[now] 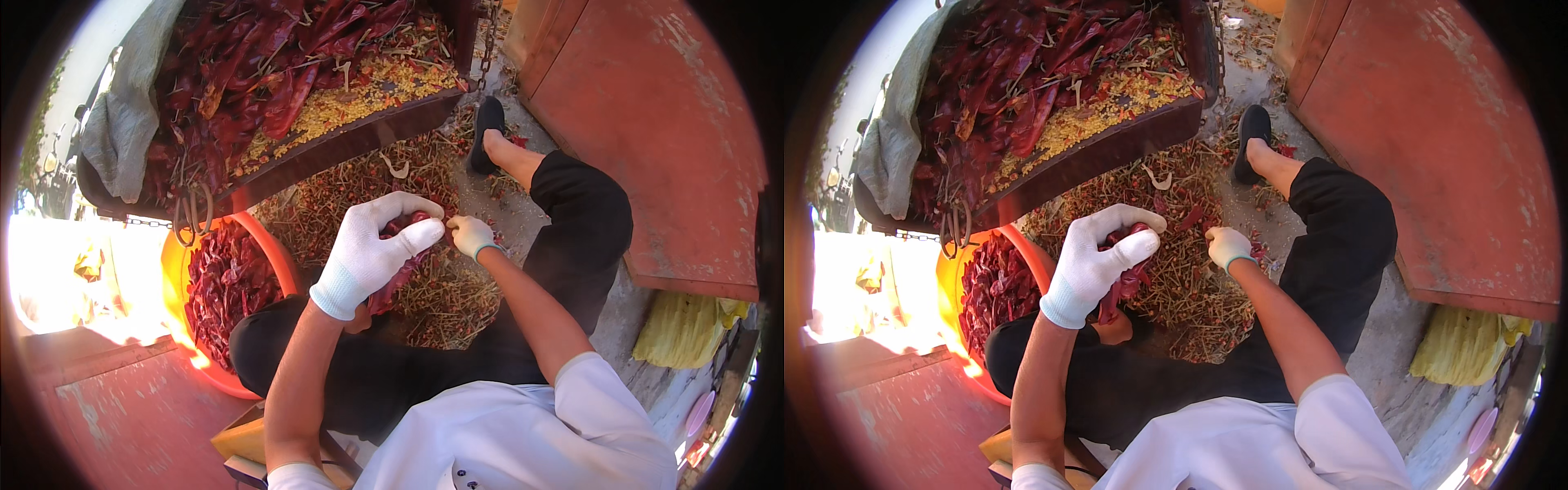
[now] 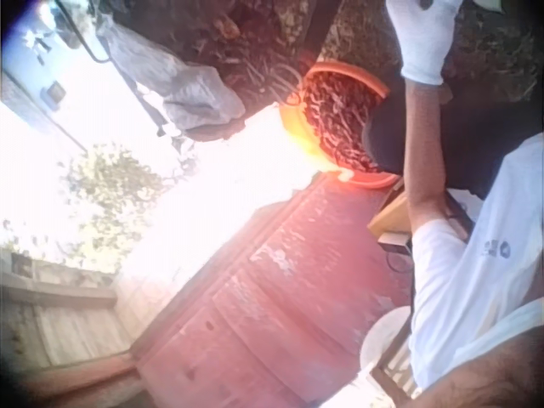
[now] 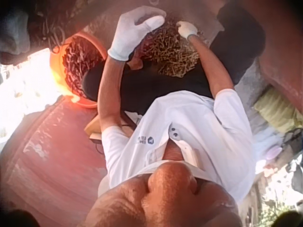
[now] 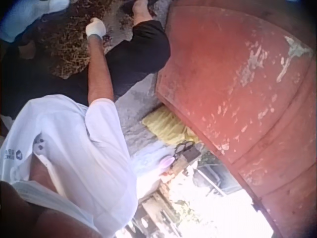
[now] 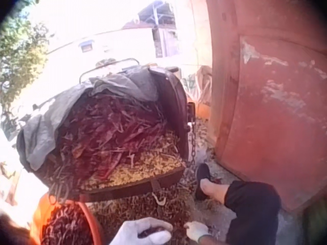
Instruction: The person removes the stems from dried red chili peppers by hand and using shears while sitting on the ground next to a container and a tub.
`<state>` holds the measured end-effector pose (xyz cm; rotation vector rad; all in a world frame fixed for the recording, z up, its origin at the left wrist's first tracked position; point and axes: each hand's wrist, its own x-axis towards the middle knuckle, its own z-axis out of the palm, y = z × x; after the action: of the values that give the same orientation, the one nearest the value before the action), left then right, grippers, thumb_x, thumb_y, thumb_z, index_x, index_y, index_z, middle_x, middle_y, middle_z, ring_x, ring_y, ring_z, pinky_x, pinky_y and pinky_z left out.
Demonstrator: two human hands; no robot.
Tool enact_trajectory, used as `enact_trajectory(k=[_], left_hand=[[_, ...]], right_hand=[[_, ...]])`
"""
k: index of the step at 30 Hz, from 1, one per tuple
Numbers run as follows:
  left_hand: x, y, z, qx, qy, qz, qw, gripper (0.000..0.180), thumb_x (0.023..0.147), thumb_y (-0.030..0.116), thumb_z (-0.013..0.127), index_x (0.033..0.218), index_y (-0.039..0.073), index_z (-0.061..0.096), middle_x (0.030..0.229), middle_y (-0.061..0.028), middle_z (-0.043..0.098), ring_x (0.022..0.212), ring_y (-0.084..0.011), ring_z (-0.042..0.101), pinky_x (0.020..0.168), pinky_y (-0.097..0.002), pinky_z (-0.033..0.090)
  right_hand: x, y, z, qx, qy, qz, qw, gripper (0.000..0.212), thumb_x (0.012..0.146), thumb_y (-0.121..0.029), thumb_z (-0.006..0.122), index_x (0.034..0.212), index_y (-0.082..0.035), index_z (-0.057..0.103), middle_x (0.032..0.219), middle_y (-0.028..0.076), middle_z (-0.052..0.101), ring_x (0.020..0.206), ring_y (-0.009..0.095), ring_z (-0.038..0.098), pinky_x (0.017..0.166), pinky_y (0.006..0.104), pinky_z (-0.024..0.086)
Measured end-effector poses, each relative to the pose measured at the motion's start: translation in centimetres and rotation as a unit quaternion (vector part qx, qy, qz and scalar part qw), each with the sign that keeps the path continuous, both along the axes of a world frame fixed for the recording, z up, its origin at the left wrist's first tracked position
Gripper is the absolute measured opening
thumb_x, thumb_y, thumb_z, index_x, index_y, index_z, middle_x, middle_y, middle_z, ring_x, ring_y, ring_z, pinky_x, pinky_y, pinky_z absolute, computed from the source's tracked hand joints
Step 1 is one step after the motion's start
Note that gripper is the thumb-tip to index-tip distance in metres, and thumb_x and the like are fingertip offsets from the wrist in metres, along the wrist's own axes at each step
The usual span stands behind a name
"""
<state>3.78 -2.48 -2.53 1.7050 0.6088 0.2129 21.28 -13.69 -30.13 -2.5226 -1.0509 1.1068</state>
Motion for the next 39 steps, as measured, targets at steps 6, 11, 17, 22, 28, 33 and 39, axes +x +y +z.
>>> enact_trajectory(k=[6, 11, 17, 22, 28, 33, 39], left_hand=[[-1.1, 1.0, -0.7, -0.08, -0.023, 0.125, 0.989, 0.024, 0.091, 0.022, 0.068, 0.096, -0.001, 0.065, 0.083, -0.0021, 0.061, 0.077, -0.0087, 0.056, 0.072, -0.0251, 0.045], [-1.3, 1.4, -1.0, -0.167, -0.058, 0.163, 0.971, 0.02, 0.092, 0.019, 0.066, 0.096, 0.0, 0.061, 0.086, -0.0071, 0.064, 0.078, -0.0133, 0.061, 0.075, -0.0283, 0.049], [-1.1, 1.6, -0.6, -0.246, -0.095, 0.183, 0.947, 0.019, 0.093, 0.017, 0.065, 0.099, 0.0, 0.06, 0.085, -0.0093, 0.064, 0.072, -0.0156, 0.061, 0.07, -0.0287, 0.05], [-1.2, 2.1, -0.3, -0.134, -0.043, 0.21, 0.967, 0.022, 0.091, 0.017, 0.068, 0.102, -0.002, 0.064, 0.079, -0.0059, 0.063, 0.066, -0.0109, 0.055, 0.061, -0.0245, 0.045], [-1.0, 2.0, -0.9, -0.099, -0.002, 0.228, 0.969, 0.024, 0.091, 0.019, 0.071, 0.1, -0.003, 0.068, 0.072, -0.0016, 0.06, 0.064, -0.0072, 0.052, 0.059, -0.022, 0.041], [-0.1, 1.8, -1.7, -0.027, 0.016, 0.203, 0.979, 0.026, 0.09, 0.018, 0.073, 0.103, -0.005, 0.073, 0.079, -0.0017, 0.066, 0.071, -0.0066, 0.057, 0.067, -0.0224, 0.045], [-0.6, 2.3, -4.2, 0.09, 0.089, 0.131, 0.983, 0.033, 0.087, 0.019, 0.075, 0.111, -0.004, 0.073, 0.096, -0.0058, 0.073, 0.087, -0.0104, 0.064, 0.084, -0.0268, 0.051]], right_hand=[[-1.2, -0.7, -5.2, -0.085, 0.059, 0.063, 0.993, 0.046, 0.101, -0.032, 0.051, 0.146, -0.024, 0.053, 0.161, 0.012, 0.033, 0.129, 0.036, 0.054, 0.108, 0.0455, 0.044], [-0.7, 0.1, -6.2, -0.063, 0.12, -0.033, 0.99, 0.046, 0.101, -0.029, 0.053, 0.144, -0.011, 0.054, 0.156, 0.013, 0.043, 0.133, 0.035, 0.051, 0.11, 0.0448, 0.043], [-0.3, -0.7, -6.6, 0.028, 0.258, -0.13, 0.957, 0.045, 0.101, -0.024, 0.055, 0.144, -0.011, 0.054, 0.15, 0.013, 0.05, 0.135, 0.033, 0.049, 0.111, 0.042, 0.042], [-1.3, 0.4, -7.1, -0.002, 0.207, -0.09, 0.974, 0.041, 0.103, -0.026, 0.052, 0.141, -0.014, 0.057, 0.147, 0.012, 0.052, 0.131, 0.032, 0.051, 0.108, 0.041, 0.043], [-2.3, 0.6, -5.4, 0.049, 0.118, -0.258, 0.958, 0.025, 0.097, -0.015, 0.056, 0.11, -0.012, 0.077, 0.108, 0.01, 0.075, 0.089, 0.027, 0.071, 0.083, 0.0422, 0.056], [-3.9, 1.4, -0.3, 0.182, 0.245, -0.403, 0.863, 0.021, 0.089, 0.003, 0.062, 0.098, -0.007, 0.078, 0.094, 0.008, 0.075, 0.08, 0.017, 0.068, 0.072, 0.0304, 0.054], [-6.1, -0.3, 9.0, 0.357, 0.327, -0.308, 0.819, 0.017, 0.085, 0.008, 0.061, 0.09, -0.002, 0.075, 0.086, 0.004, 0.07, 0.075, 0.009, 0.061, 0.068, 0.0255, 0.049]])
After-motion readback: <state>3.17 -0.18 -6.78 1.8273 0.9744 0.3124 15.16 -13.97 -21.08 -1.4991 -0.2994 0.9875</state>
